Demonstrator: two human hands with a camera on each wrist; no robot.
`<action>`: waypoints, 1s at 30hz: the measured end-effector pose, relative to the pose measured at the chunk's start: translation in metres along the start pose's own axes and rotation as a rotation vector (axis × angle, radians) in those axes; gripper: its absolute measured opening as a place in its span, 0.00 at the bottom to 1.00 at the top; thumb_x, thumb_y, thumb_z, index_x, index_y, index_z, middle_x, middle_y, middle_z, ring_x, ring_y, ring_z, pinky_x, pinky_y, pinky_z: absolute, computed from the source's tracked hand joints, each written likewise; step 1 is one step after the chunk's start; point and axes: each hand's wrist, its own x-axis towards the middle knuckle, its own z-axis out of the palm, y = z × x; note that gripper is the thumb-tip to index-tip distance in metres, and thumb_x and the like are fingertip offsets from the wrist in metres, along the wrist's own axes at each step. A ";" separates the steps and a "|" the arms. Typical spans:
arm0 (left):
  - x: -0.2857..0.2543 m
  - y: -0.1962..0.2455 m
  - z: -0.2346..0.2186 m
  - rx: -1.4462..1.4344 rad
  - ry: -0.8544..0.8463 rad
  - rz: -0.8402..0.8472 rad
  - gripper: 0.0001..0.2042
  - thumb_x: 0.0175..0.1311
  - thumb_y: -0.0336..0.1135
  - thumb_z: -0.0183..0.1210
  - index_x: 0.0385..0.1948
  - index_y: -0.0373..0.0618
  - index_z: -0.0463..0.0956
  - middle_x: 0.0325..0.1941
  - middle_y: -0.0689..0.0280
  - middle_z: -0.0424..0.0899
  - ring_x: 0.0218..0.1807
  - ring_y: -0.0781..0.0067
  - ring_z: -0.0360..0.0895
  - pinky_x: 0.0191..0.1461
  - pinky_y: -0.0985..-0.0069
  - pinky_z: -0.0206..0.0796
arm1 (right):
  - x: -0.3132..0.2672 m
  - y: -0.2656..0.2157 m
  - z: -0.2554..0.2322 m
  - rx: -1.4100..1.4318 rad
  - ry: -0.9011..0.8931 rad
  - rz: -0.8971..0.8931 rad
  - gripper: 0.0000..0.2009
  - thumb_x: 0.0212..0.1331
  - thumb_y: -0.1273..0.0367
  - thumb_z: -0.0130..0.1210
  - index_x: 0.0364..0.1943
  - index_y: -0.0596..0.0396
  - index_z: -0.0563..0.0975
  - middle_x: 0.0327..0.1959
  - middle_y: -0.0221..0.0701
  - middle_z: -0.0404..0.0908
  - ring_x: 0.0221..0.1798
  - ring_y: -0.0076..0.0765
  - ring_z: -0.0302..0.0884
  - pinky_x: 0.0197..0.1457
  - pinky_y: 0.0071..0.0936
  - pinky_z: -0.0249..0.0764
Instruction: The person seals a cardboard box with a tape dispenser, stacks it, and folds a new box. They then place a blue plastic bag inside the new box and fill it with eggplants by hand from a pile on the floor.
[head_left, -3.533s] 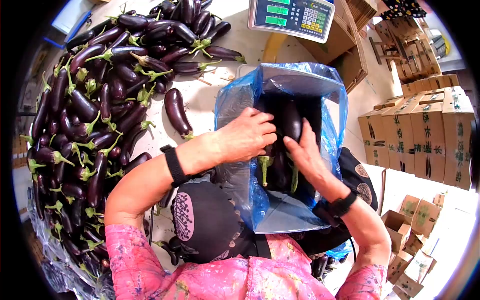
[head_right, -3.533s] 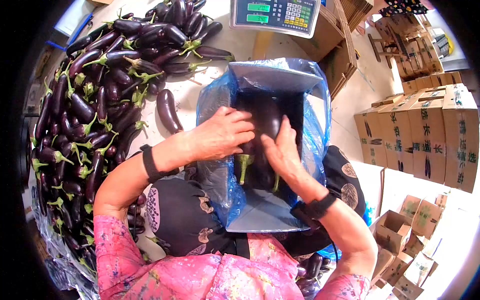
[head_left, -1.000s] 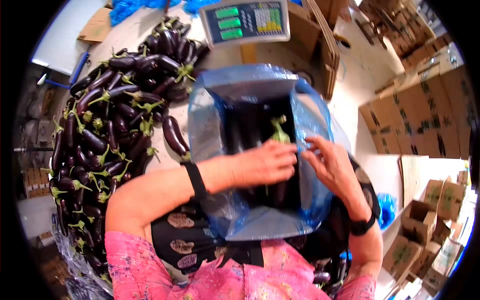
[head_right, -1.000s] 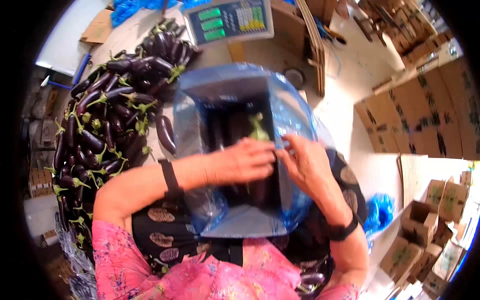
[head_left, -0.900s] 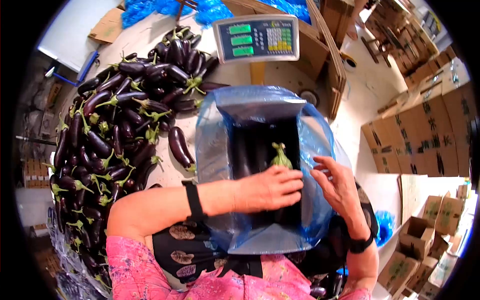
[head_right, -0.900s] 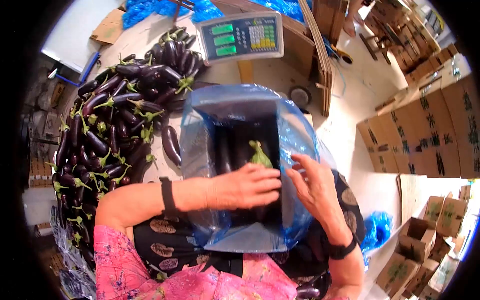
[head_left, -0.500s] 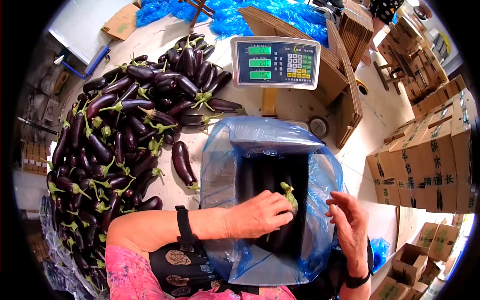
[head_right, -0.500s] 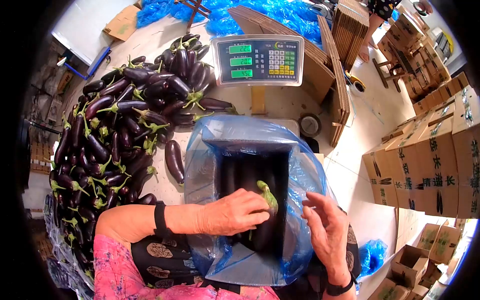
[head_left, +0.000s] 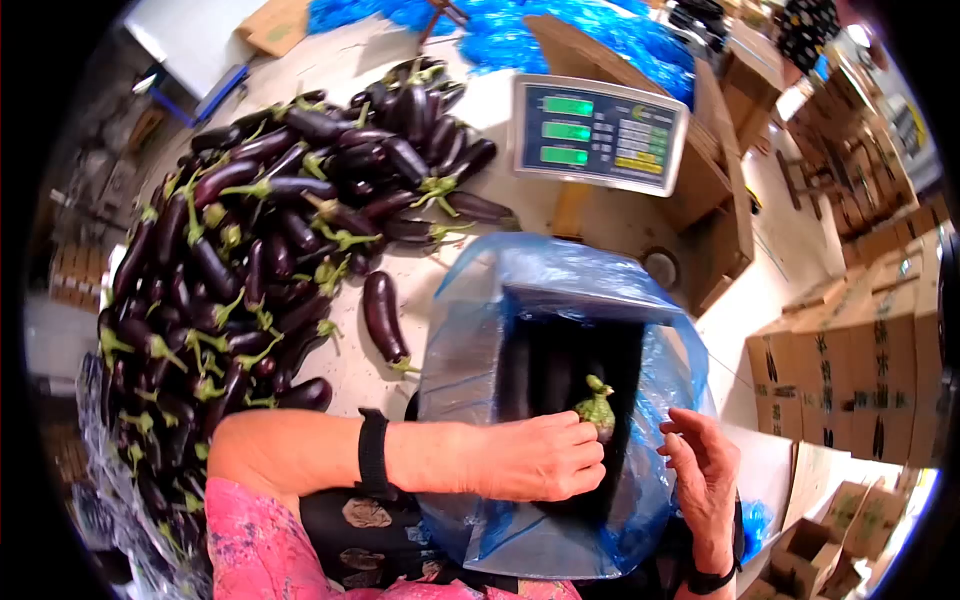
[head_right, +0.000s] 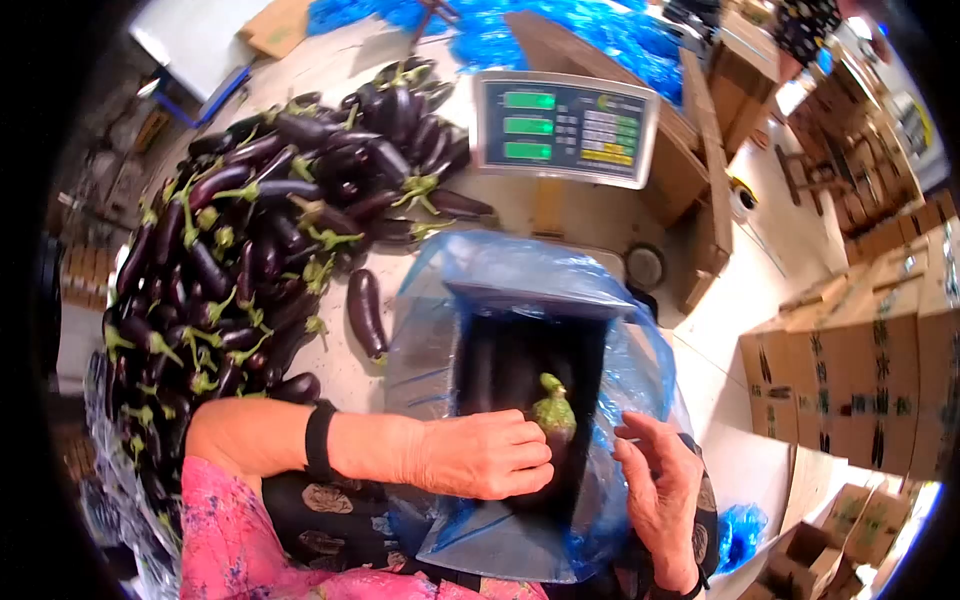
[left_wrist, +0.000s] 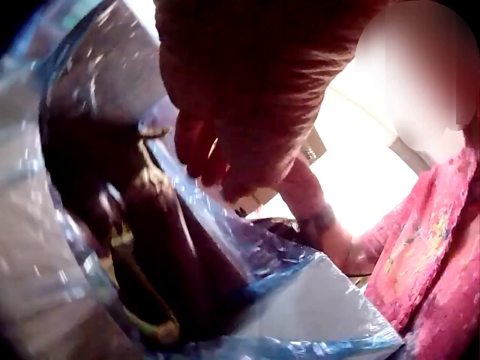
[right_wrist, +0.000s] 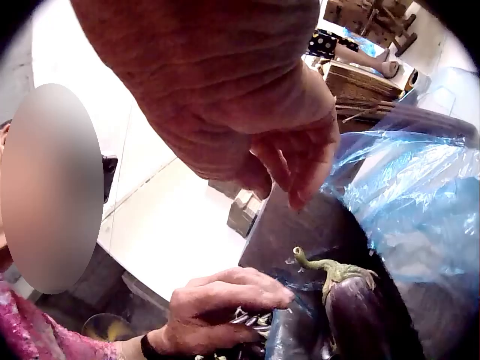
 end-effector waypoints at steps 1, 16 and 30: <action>-0.007 0.000 -0.009 0.037 -0.064 -0.002 0.10 0.54 0.34 0.56 0.37 0.42 0.74 0.35 0.66 0.73 0.41 0.66 0.74 0.41 0.71 0.66 | 0.000 -0.002 0.002 -0.007 -0.007 0.039 0.14 0.64 0.75 0.57 0.53 0.62 0.79 0.41 0.38 0.86 0.39 0.30 0.84 0.43 0.24 0.78; -0.370 0.063 0.041 -0.287 0.044 -1.382 0.17 0.61 0.38 0.62 0.49 0.40 0.78 0.44 0.53 0.82 0.51 0.49 0.79 0.54 0.57 0.71 | 0.023 0.023 0.066 -0.768 -0.278 -0.413 0.38 0.58 0.64 0.67 0.68 0.67 0.61 0.67 0.56 0.65 0.70 0.63 0.64 0.73 0.43 0.59; -0.438 0.069 0.033 0.033 0.401 -1.537 0.14 0.58 0.35 0.64 0.46 0.44 0.81 0.44 0.54 0.80 0.49 0.49 0.78 0.53 0.58 0.71 | 0.039 0.060 0.085 -1.127 -0.287 -0.451 0.36 0.64 0.64 0.58 0.69 0.73 0.57 0.63 0.63 0.68 0.64 0.69 0.67 0.69 0.50 0.63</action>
